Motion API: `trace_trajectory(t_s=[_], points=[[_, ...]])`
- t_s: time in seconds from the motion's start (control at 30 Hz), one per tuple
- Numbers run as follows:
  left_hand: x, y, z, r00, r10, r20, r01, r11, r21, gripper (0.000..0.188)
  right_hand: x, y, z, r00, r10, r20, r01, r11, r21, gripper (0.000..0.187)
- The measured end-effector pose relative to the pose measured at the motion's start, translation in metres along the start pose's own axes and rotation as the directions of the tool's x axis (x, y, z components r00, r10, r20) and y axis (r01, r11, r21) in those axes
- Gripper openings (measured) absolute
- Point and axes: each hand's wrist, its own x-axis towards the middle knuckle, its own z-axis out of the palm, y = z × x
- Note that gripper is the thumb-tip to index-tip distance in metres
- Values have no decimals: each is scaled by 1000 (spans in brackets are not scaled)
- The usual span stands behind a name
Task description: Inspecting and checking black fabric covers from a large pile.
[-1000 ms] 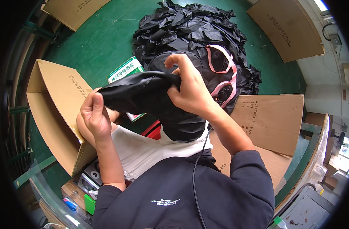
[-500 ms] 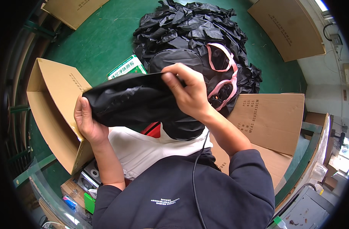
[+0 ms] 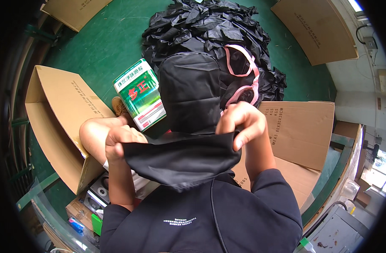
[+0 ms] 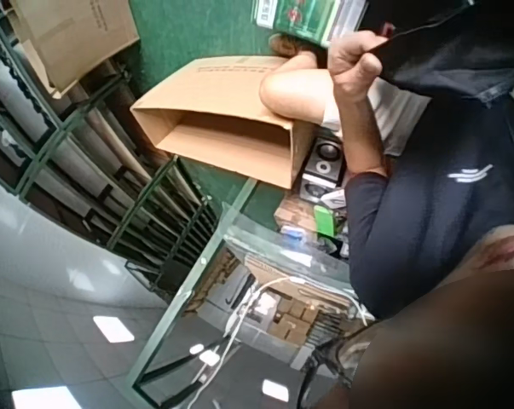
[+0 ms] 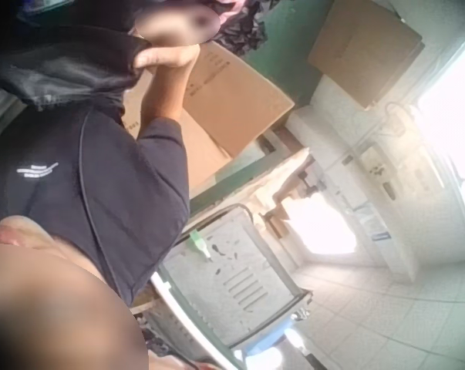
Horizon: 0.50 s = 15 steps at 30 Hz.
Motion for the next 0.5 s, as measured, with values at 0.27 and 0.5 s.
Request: trace_trajectory(t_s=[0.27,0.5], points=[[75,-26,-44,747,-114,-655,279,948,153,27,-24,-5,-52,345,-16,-939,-408,898,-165,18],[126,-24,-115,697,-131,-705,280,955,99,28,5,-5,-132,281,-14,-960,-455,879,-146,20]])
